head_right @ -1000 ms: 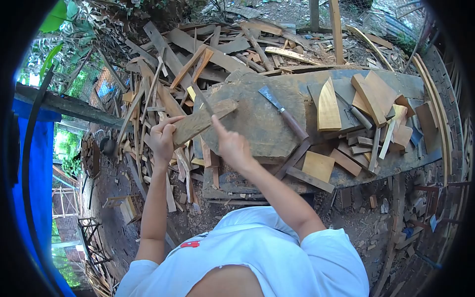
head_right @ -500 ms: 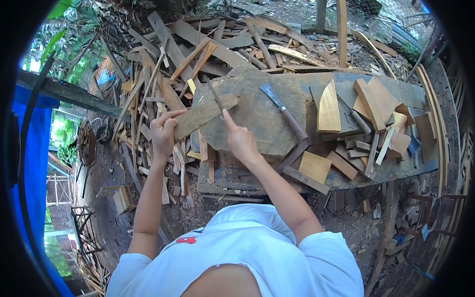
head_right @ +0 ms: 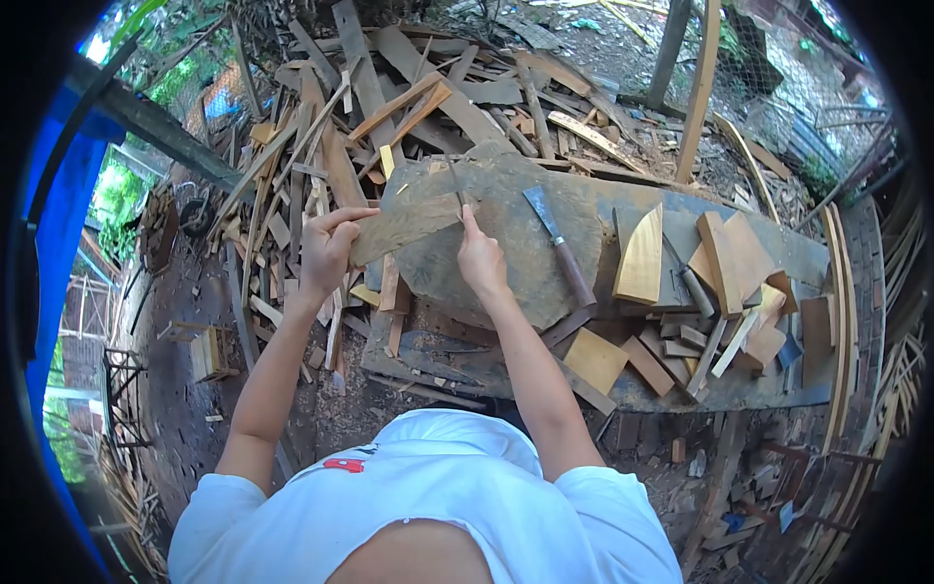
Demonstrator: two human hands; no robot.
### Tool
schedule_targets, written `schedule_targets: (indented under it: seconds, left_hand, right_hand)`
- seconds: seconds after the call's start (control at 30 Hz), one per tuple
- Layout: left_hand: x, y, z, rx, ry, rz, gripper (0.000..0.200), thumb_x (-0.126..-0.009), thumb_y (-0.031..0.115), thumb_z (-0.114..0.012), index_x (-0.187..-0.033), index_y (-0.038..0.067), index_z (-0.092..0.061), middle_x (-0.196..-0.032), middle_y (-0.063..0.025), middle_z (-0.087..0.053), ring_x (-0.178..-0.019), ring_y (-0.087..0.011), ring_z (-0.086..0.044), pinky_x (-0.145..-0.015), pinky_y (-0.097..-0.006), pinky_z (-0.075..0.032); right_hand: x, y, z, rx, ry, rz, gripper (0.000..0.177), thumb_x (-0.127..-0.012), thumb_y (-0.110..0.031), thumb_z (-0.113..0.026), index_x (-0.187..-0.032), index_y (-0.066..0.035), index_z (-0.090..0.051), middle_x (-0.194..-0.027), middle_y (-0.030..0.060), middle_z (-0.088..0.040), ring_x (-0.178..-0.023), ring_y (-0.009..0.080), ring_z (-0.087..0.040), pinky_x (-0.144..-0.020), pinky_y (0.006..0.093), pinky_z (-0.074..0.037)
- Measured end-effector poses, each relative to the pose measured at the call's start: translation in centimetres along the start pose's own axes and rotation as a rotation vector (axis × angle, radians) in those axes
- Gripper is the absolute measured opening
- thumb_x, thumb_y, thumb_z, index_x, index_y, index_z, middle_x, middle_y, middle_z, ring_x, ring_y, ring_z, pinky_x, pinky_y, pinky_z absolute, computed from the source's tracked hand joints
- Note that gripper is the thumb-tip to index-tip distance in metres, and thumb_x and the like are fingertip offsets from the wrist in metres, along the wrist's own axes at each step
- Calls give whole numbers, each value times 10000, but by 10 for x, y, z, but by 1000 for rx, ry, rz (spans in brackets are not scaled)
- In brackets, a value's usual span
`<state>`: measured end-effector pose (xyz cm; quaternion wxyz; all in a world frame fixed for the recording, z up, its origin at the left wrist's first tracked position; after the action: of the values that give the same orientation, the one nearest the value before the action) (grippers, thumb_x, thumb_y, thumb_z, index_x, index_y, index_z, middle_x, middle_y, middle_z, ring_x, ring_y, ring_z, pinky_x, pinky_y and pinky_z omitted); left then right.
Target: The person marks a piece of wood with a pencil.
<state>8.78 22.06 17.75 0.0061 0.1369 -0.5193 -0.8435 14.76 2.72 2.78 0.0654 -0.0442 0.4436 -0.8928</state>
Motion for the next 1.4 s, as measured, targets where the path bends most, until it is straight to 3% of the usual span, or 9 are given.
schedule_targets:
  seconds: [0.13,0.23,0.47,0.57,0.8,0.97,1.1,1.2,1.4]
  left_hand:
    - [-2,-12,6,27,4,24,311,-809,117,-493,-954,-30,-725,-573,-4,-555,-517,-47,-469,-480,-228,-347]
    - [3,-23,12,44,14,64,315,-811,116,-489,-959,-29,-727,-560,12,-534,-503,-34,-441,-460,-224,-328]
    - [6,-4,7,13,27,-43,298,-793,73,-506,-962,-33,-727,-553,23,-520,-499,-22,-419,-451,-221,-315]
    - [3,0,6,-122,-38,29,358,-770,107,-479,-1001,-6,-728,-689,-40,-656,-576,-59,-509,-551,-221,-395]
    - [2,7,-1,-110,-36,3,349,-761,114,-495,-988,-9,-730,-642,-23,-627,-545,-44,-462,-513,-223,-361]
    - [-1,4,9,-84,-2,-57,269,-784,77,-537,-945,-17,-732,-538,-2,-559,-483,-36,-449,-450,-233,-344]
    - [3,0,2,-14,27,-106,269,-788,75,-536,-948,-20,-731,-516,6,-535,-483,-32,-437,-449,-233,-337]
    - [-2,-2,6,-114,-27,1,356,-766,112,-478,-982,-23,-726,-718,-66,-687,-598,-70,-544,-567,-225,-430]
    - [0,5,10,-102,-39,22,349,-771,118,-487,-988,-14,-727,-657,-47,-645,-544,-55,-476,-518,-230,-371]
  right_hand:
    - [20,-16,3,-18,39,132,498,-965,-127,-443,-1451,-210,-379,-824,338,-610,-833,489,-615,-722,546,-467]
    - [38,-20,2,-2,-104,40,498,-960,-127,-444,-1448,-204,-383,-872,338,-614,-848,484,-617,-737,536,-482]
    - [-4,7,-10,117,-20,17,534,-930,-106,-449,-1449,-214,-385,-856,314,-639,-822,487,-631,-725,543,-497]
    - [25,-10,-2,68,-20,86,530,-933,-106,-447,-1449,-212,-383,-838,319,-634,-816,487,-631,-715,551,-488]
    - [-11,20,-10,64,26,34,529,-943,-109,-446,-1459,-196,-367,-827,313,-635,-803,493,-626,-709,566,-467]
    - [34,-9,-1,-8,-58,42,508,-962,-147,-433,-1463,-197,-360,-870,332,-630,-842,473,-634,-740,542,-490]
    - [2,20,-11,112,-17,19,543,-952,-116,-457,-1475,-207,-339,-790,334,-620,-795,489,-629,-706,549,-476]
    - [-13,29,-17,80,-11,-33,552,-945,-101,-464,-1473,-205,-340,-765,329,-615,-780,496,-625,-683,551,-468]
    - [28,-10,1,33,-51,31,511,-961,-117,-433,-1461,-192,-360,-831,337,-618,-809,489,-629,-693,549,-474]
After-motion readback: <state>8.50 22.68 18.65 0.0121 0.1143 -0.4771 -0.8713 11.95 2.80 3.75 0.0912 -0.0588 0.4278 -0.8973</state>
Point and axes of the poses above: each hand's wrist, its own x-axis away from the middle knuckle, its own z-axis out of the back of the hand, y = z × x, the point moved 8 cm from there along -x, towards the middle knuckle
